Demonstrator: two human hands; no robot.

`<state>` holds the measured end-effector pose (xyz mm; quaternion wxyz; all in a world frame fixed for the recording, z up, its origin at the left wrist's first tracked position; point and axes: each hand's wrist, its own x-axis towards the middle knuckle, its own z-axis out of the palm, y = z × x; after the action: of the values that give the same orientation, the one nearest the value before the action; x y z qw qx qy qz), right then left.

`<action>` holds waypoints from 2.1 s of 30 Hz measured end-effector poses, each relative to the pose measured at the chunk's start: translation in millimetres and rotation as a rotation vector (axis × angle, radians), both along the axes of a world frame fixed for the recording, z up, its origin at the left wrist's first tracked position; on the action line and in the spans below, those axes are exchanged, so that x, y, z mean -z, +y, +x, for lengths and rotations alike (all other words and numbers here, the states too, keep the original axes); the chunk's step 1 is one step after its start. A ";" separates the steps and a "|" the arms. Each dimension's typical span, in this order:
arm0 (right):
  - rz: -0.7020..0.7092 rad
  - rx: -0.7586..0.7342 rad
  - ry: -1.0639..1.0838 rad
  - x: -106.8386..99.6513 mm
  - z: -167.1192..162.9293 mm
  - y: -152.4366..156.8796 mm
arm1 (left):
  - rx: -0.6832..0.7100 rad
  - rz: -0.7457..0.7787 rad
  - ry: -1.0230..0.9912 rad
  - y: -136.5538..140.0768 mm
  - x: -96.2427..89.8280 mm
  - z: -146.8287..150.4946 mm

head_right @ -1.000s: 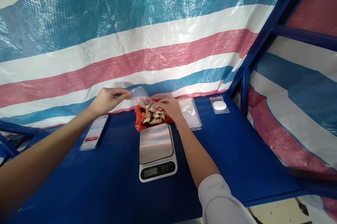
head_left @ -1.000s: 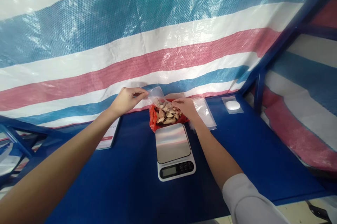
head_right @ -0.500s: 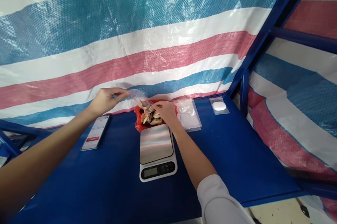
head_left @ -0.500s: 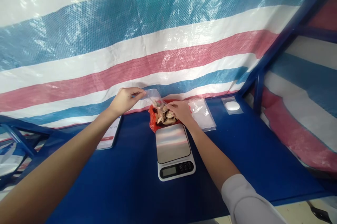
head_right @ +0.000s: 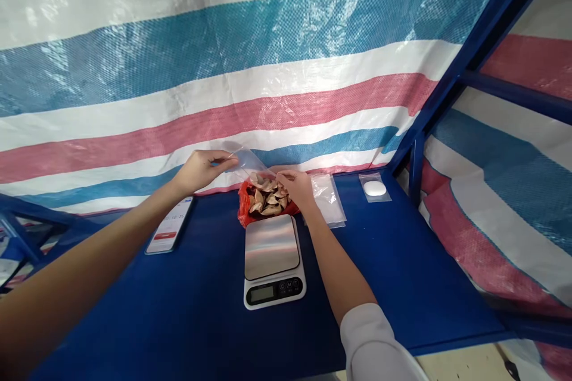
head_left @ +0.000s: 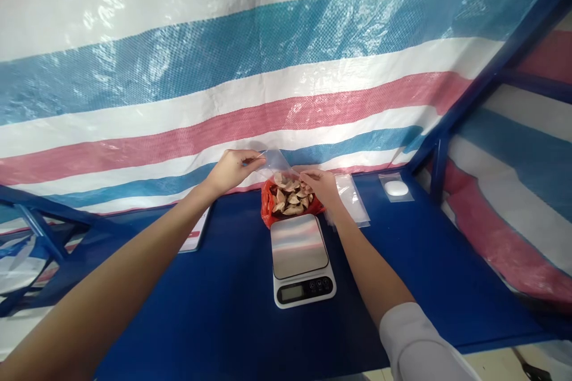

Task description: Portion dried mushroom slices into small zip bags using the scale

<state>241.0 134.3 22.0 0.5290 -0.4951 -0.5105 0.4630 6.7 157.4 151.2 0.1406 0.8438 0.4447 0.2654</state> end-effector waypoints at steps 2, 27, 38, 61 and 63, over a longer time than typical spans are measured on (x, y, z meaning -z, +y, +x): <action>-0.016 0.002 0.027 -6.6 4.6 -0.3 | 0.009 -0.001 -0.022 0.6 -0.6 2.8; 0.139 -0.113 -0.418 -30.0 -2.4 0.0 | -0.041 -0.017 -0.013 4.9 8.3 -17.6; 0.144 -0.135 -0.306 -29.9 -9.7 -0.6 | 0.009 -0.023 -0.095 -6.5 -4.2 -21.1; 0.053 -0.146 -0.139 -32.1 -2.1 -11.1 | -0.012 -0.267 -0.321 -20.9 -5.5 -24.1; 0.061 -0.144 -0.127 -34.5 -1.6 -13.0 | -0.016 -0.271 -0.341 -24.5 -6.6 -25.1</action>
<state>239.5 121.3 56.5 0.4756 -0.4692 -0.5913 0.4517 -18.4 133.0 157.8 0.3240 0.7564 0.4529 0.3432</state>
